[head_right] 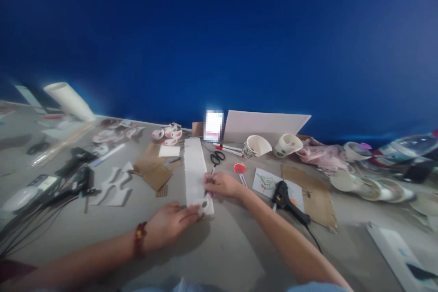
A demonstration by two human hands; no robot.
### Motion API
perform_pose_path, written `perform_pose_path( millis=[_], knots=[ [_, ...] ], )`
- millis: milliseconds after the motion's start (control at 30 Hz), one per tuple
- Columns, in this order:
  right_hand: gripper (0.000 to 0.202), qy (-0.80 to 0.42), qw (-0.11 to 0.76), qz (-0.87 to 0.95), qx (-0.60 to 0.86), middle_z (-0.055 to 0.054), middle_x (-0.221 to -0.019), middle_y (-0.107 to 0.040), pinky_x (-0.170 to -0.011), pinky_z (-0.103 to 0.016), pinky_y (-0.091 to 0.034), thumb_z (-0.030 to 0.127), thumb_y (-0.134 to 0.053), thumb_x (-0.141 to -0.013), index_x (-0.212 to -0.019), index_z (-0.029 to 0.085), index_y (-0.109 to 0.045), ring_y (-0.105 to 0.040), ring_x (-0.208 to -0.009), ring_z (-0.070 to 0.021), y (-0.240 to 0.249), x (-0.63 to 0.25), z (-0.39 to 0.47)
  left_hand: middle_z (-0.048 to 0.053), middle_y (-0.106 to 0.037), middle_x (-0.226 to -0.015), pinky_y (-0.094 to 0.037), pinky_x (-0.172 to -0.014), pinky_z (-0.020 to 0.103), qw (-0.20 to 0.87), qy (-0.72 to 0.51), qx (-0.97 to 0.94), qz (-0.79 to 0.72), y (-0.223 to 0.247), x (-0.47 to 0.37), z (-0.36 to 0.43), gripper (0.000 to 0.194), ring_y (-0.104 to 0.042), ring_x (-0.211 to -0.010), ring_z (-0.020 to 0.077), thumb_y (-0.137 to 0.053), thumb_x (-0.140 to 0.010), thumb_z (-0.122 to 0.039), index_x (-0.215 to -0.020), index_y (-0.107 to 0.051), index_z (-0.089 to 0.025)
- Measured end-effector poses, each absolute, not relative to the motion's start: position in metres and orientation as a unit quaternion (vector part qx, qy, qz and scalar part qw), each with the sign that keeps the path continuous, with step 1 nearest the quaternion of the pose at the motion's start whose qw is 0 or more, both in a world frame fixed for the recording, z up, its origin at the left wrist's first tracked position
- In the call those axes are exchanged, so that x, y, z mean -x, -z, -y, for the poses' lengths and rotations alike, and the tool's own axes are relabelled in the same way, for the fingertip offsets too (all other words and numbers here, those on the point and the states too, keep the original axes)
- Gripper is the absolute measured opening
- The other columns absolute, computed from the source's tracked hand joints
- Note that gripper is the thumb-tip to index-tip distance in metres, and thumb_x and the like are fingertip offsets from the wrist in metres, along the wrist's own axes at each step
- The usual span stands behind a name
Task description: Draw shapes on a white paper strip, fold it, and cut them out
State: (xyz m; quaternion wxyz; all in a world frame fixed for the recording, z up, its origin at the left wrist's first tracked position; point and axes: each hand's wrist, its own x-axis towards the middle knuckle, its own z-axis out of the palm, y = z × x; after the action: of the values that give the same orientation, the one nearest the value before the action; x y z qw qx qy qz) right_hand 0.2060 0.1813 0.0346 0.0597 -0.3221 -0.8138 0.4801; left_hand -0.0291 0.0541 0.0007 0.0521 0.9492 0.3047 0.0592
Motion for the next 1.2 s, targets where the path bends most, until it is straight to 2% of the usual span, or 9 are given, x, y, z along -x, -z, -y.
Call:
perform_pose_path(
  millis=[133,267,433,700,833,900,967,1067,1200],
  knots=[
    [0.041,-0.496,0.056,0.803,0.325,-0.001,-0.079,-0.067,-0.072,-0.023,-0.046,0.038,-0.052,-0.092,-0.061,0.015,-0.063,-0.06,-0.068,-0.0124,-0.039,-0.209,-0.184,0.008,-0.051,-0.143,-0.048,-0.076,0.031,0.059,-0.059,-0.947,-0.309,-0.002,0.03,-0.054,0.036,-0.064,-0.093,0.0176,-0.043,-0.093,-0.015,-0.127,-0.051,-0.017],
    [0.03,-0.485,0.036,0.801,0.349,0.002,-0.066,-0.065,-0.066,-0.023,-0.044,0.035,-0.053,-0.092,-0.071,0.017,-0.064,-0.06,-0.063,-0.0129,-0.047,-0.207,-0.185,0.009,-0.05,-0.144,-0.048,-0.078,0.032,0.072,-0.053,-0.948,-0.304,-0.002,0.03,-0.054,0.04,-0.063,-0.101,0.0196,-0.048,-0.09,-0.017,-0.129,-0.049,-0.016],
    [0.031,-0.442,0.018,0.829,0.342,0.001,-0.073,-0.068,-0.069,-0.023,-0.043,0.033,-0.052,-0.091,-0.065,0.018,-0.062,-0.062,-0.067,-0.0136,-0.056,-0.204,-0.184,0.008,-0.05,-0.144,-0.047,-0.077,0.031,0.075,-0.054,-0.946,-0.309,0.0,0.029,-0.055,0.042,-0.064,-0.097,0.0187,-0.049,-0.088,-0.015,-0.129,-0.049,-0.016],
    [0.025,-0.477,0.068,0.8,0.358,0.001,-0.066,-0.064,-0.063,-0.024,-0.044,0.038,-0.053,-0.089,-0.076,0.018,-0.061,-0.061,-0.062,-0.0143,-0.052,-0.211,-0.183,0.009,-0.052,-0.142,-0.047,-0.075,0.031,0.071,-0.06,-0.942,-0.322,0.0,0.029,-0.055,0.038,-0.064,-0.087,0.018,-0.043,-0.092,-0.014,-0.128,-0.051,-0.019],
    [0.026,-0.5,0.169,0.758,0.383,0.0,-0.064,-0.061,-0.063,-0.025,-0.045,0.043,-0.054,-0.089,-0.079,0.018,-0.055,-0.059,-0.062,-0.0149,-0.044,-0.218,-0.169,0.009,-0.062,-0.129,-0.048,-0.079,0.031,0.133,-0.076,-0.933,-0.327,-0.009,0.031,-0.061,0.046,-0.066,-0.094,0.0208,-0.045,-0.088,-0.014,-0.133,-0.046,-0.02],
    [0.028,-0.501,0.217,0.745,0.383,0.0,-0.065,-0.061,-0.064,-0.026,-0.046,0.044,-0.053,-0.09,-0.08,0.018,-0.055,-0.058,-0.062,-0.0148,-0.04,-0.221,-0.155,0.006,-0.07,-0.115,-0.048,-0.08,0.031,0.175,-0.08,-0.916,-0.351,-0.014,0.033,-0.067,0.054,-0.067,-0.09,0.0212,-0.046,-0.084,-0.012,-0.137,-0.04,-0.02],
    [0.029,-0.507,0.251,0.733,0.378,-0.001,-0.068,-0.06,-0.064,-0.026,-0.046,0.045,-0.051,-0.091,-0.081,0.018,-0.055,-0.058,-0.062,-0.0148,-0.038,-0.22,-0.138,0.004,-0.071,-0.113,-0.049,-0.081,0.031,0.215,-0.099,-0.898,-0.37,-0.016,0.036,-0.073,0.061,-0.068,-0.088,0.02,-0.043,-0.083,-0.008,-0.142,-0.031,-0.021],
    [0.022,-0.476,0.251,0.746,0.392,-0.001,-0.071,-0.06,-0.066,-0.025,-0.046,0.037,-0.048,-0.094,-0.084,0.019,-0.056,-0.058,-0.068,-0.0153,-0.037,-0.213,-0.113,0.0,-0.07,-0.12,-0.049,-0.087,0.029,0.286,-0.144,-0.879,-0.353,-0.014,0.041,-0.083,0.068,-0.067,-0.1,0.0175,-0.04,-0.083,-0.005,-0.145,-0.019,-0.025],
    [0.014,-0.399,0.22,0.8,0.391,0.0,-0.074,-0.062,-0.067,-0.024,-0.043,0.029,-0.047,-0.093,-0.086,0.021,-0.056,-0.057,-0.069,-0.0146,-0.034,-0.196,-0.093,-0.001,-0.07,-0.118,-0.049,-0.089,0.029,0.333,-0.165,-0.866,-0.336,-0.01,0.046,-0.091,0.066,-0.067,-0.104,0.0169,-0.038,-0.084,-0.005,-0.144,-0.019,-0.026]
  ],
)
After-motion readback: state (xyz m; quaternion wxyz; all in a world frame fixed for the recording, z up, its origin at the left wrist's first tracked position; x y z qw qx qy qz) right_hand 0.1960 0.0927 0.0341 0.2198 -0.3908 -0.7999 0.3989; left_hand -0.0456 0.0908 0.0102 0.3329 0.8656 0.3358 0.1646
